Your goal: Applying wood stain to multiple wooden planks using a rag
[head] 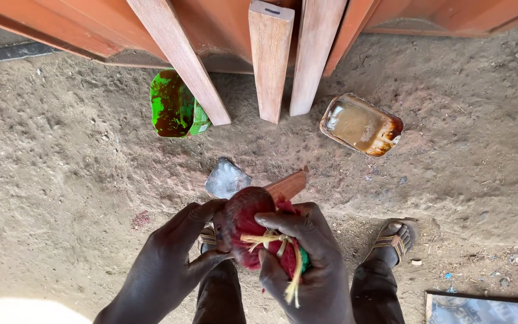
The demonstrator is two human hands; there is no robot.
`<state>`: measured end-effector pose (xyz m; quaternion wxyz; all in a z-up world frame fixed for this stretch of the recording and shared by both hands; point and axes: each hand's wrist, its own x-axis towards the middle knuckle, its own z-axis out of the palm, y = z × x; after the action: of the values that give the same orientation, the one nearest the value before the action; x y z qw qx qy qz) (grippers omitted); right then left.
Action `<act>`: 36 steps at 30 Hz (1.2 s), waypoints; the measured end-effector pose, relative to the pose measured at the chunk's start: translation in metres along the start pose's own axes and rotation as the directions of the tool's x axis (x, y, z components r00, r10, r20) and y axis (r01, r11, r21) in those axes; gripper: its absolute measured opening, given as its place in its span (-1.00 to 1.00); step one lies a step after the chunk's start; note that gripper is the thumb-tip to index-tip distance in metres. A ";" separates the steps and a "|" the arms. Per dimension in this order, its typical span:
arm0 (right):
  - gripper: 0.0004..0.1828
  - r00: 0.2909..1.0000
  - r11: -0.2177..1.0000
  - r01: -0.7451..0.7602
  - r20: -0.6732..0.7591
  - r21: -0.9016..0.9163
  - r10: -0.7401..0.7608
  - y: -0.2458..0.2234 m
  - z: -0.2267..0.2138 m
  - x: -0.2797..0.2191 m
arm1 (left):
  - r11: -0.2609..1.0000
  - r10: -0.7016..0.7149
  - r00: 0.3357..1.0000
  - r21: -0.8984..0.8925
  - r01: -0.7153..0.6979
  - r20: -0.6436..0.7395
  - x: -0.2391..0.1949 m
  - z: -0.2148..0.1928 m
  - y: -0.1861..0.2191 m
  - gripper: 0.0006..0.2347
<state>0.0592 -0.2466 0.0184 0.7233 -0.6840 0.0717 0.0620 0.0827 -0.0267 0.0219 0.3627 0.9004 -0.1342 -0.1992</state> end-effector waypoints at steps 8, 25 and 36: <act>-0.58 0.997 0.997 -0.046 -0.055 0.056 0.049 0.017 -0.015 0.012 | 0.997 -0.065 0.997 0.033 0.067 -0.050 -0.009 -0.007 -0.013 -0.43; -0.64 0.994 0.937 0.085 0.098 -0.338 -0.055 0.182 0.041 0.036 | 0.937 -0.303 0.943 0.140 0.321 -0.138 -0.080 -0.021 -0.106 -0.42; -0.48 0.955 0.526 -0.290 -0.203 -0.800 0.218 0.297 -0.077 0.029 | 0.980 -0.126 0.958 0.119 0.161 -0.257 -0.085 -0.005 -0.118 -0.54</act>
<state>0.0307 -0.3066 -0.2826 0.3018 -0.9249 0.1611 0.1661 0.0214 0.0917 -0.0359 0.2978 0.9486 -0.0357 -0.1011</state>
